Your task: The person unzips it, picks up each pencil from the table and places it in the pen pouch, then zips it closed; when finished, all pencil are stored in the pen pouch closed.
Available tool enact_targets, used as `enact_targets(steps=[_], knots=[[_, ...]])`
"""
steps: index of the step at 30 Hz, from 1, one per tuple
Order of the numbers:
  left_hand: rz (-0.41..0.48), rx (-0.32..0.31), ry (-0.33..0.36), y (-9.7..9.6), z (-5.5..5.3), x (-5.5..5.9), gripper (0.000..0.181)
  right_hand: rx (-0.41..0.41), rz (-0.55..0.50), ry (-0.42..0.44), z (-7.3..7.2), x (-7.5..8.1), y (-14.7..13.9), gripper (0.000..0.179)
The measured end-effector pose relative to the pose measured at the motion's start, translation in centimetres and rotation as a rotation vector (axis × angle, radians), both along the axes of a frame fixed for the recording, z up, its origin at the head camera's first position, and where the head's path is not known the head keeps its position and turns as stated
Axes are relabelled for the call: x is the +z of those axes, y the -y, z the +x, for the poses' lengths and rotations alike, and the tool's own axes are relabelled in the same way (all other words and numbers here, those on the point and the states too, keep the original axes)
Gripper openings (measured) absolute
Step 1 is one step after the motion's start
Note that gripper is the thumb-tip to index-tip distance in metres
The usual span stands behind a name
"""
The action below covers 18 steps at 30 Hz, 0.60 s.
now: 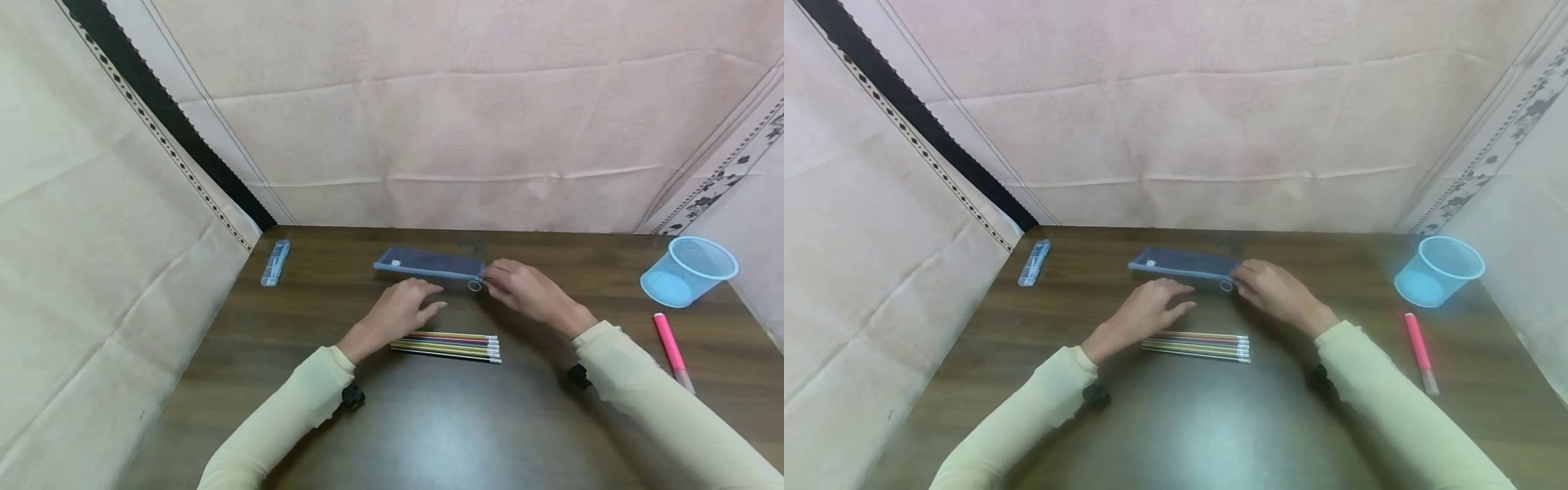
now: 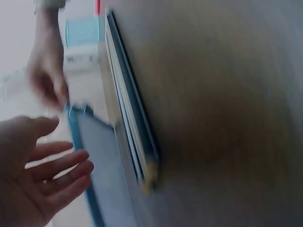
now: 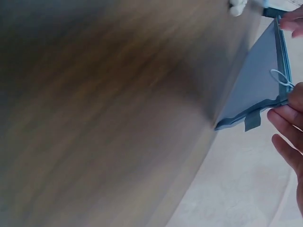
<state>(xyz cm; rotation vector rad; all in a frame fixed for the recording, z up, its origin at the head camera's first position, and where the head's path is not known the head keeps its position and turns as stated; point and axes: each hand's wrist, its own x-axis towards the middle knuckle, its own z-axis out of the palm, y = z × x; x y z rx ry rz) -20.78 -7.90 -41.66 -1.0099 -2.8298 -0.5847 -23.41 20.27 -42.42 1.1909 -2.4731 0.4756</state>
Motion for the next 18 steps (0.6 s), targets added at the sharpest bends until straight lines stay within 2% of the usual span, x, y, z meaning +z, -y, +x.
enact_targets(steps=[3,8,11,13,18], knots=[[0.081,0.038,0.028,-1.3,0.4,0.0,0.035,0.006,-0.032,-0.017,0.3,0.4,0.8,0.028],[0.182,0.106,0.096,-2.9,0.2,0.4,0.03,0.009,-0.065,-0.027,0.4,0.8,1.5,0.029],[0.262,0.141,0.189,-3.5,-0.1,0.3,0.027,0.01,-0.087,-0.027,0.5,1.0,1.8,0.028],[0.333,0.176,0.278,-3.8,-0.2,0.2,0.025,0.006,-0.1,-0.024,0.6,1.0,1.9,0.027],[0.515,0.264,0.464,-4.1,-0.2,-0.6,0.022,0.0,-0.11,-0.006,0.9,0.5,2.2,0.026]])
